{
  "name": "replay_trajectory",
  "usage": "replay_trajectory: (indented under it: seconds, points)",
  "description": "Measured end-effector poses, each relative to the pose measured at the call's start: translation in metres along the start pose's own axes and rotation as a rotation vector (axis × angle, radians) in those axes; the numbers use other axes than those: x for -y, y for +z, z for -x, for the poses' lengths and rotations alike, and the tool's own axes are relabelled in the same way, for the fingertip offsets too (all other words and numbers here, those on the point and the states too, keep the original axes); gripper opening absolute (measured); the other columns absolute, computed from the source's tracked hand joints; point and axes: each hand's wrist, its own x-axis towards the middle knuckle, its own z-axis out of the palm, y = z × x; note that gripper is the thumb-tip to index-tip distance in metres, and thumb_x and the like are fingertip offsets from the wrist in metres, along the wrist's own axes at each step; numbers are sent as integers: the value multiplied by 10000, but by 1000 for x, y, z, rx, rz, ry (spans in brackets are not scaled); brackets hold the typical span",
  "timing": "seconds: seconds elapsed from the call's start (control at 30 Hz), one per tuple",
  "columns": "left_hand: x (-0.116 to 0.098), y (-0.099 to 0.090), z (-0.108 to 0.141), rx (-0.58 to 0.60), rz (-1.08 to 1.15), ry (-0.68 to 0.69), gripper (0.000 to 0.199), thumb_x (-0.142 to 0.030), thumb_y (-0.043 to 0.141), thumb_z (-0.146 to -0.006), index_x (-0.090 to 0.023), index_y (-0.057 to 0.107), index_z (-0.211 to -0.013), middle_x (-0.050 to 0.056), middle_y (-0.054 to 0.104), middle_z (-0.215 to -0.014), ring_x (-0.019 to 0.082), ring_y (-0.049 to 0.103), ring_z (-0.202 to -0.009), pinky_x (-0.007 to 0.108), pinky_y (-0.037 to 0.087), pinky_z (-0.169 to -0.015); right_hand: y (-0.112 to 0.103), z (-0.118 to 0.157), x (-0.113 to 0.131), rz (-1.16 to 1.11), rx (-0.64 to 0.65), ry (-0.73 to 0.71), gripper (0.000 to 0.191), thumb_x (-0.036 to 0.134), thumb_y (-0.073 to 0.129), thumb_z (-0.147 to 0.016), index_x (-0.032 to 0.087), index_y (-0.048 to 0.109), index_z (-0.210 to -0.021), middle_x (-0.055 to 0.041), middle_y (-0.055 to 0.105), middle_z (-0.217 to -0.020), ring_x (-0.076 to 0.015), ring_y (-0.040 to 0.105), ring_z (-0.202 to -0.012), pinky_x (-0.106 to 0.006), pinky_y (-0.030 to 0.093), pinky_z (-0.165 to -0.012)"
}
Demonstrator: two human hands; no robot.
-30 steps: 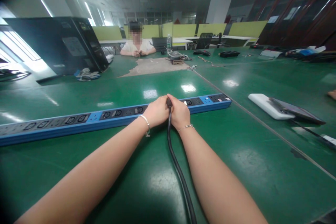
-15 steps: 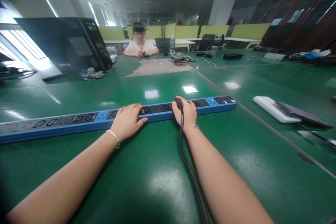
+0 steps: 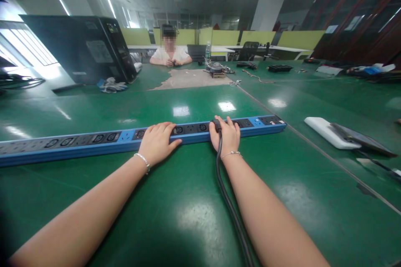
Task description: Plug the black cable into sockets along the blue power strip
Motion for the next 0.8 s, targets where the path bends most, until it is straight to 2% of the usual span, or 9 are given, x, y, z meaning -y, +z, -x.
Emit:
replay_trajectory:
  seconds: [0.17,0.37,0.8]
  points:
    - [-1,0,0,-2,5,-4,491,-481,490,-826,-183,472,-1216,112,547,-1236,273,471,-1150,443,312,-994,-4,2,-3,31,44,-29,428,435,426,-859,232,592,-1198,-70,602,-1222,-276,448,-1224,-506,297,-1016]
    - [-2,0,0,-1,-33,-10,480,-481,491,-824,-188,481,-1203,98,557,-1213,263,485,-1127,420,331,-974,-3,1,-4,49,62,2,399,453,424,-861,280,601,-1174,-23,620,-1200,-255,458,-1205,-515,239,-1039]
    - [-2,0,1,-3,-52,-11,481,-490,463,-836,-189,475,-1210,97,550,-1230,254,472,-1140,405,333,-961,-3,4,-1,42,29,23,393,465,462,-842,284,614,-1157,-36,645,-1153,-244,493,-1173,-500,233,-1045]
